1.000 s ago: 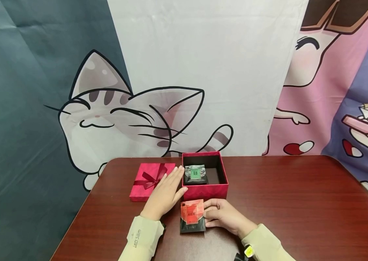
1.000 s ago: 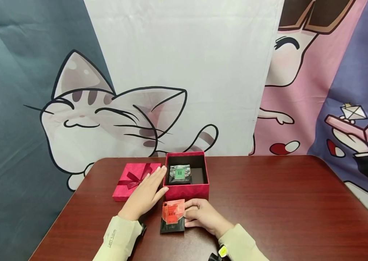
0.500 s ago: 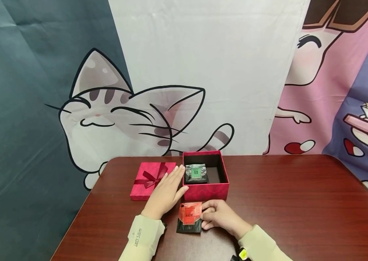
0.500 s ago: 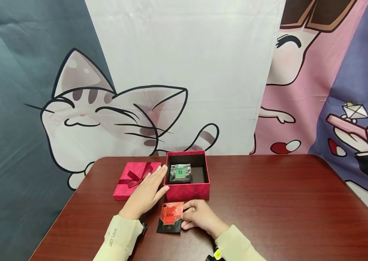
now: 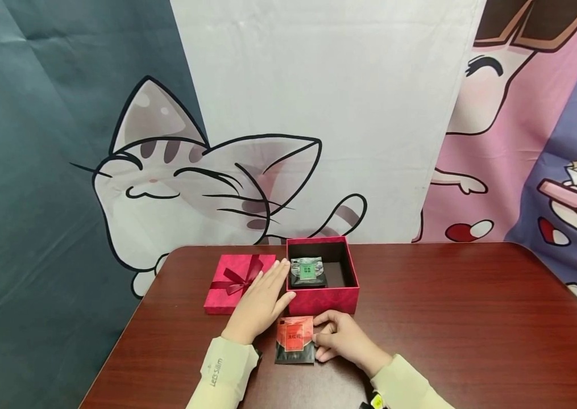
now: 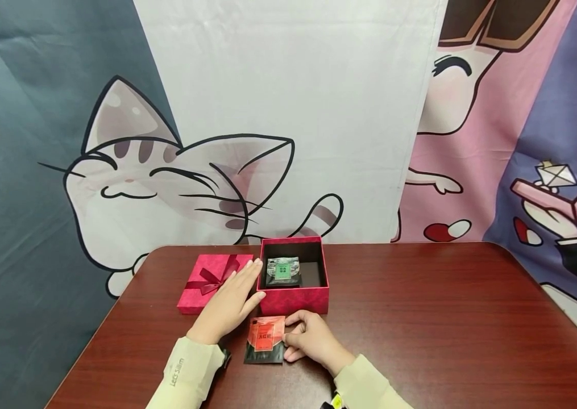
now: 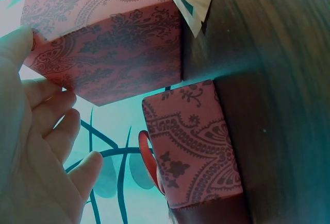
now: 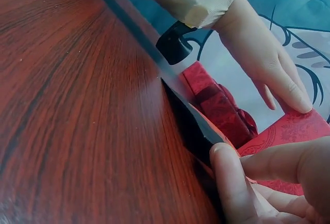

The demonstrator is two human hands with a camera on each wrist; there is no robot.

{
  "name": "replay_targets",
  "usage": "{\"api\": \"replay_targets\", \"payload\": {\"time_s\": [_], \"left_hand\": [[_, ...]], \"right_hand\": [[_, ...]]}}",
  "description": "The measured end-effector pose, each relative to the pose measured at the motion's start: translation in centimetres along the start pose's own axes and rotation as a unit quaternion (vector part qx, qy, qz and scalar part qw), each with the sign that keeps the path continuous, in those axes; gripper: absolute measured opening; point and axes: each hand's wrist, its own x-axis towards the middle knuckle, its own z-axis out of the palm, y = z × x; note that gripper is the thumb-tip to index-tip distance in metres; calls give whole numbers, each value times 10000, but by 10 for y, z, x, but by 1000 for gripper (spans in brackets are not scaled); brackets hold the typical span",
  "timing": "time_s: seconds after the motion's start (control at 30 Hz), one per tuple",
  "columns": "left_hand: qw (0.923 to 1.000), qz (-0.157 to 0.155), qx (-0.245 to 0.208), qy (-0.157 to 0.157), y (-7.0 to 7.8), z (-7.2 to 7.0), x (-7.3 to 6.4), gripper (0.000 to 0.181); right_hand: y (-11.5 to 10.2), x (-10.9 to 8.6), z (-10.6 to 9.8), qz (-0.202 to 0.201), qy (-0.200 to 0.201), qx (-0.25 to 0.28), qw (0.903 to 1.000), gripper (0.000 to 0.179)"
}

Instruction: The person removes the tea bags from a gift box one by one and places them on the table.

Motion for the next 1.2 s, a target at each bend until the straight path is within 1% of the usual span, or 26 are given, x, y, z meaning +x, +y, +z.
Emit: {"api": "replay_targets", "payload": {"time_s": [0.2,0.33,0.43,0.57,0.7,0.87,1.03,1.2], "left_hand": [[10000,13,-25,10,0,-1,-1,70],[10000,33,-41,53,0,0,-2,70],[9999,28,-59,76,0,0,-2,70],[10000,-4,-45,36,1,-1,-2,71],[10000,-1,-19,34,1,0,-1,71],[10000,16,45,40,1,0,0,70],[10000,1,87,27,1,-1,0,70],[9999,9,106,33,2,-1,-1,70]], "right_hand": [[0,-1,1,-24,-4,69,10000,32],[-3,-1,2,-117,83,-140,9998,27],[-11,-4,1,-308,182,-416,9985,22],[-23,-9,-1,-680,244,-779,9943,17],[-37,-14,-1,-1074,445,-1215,9858,13],[-54,-19,-3,-1519,988,-1715,9684,10],[-70,-19,-11,-1796,1530,-1630,9580,11],[-81,-8,-21,-1960,1962,-1590,9475,13]]}}
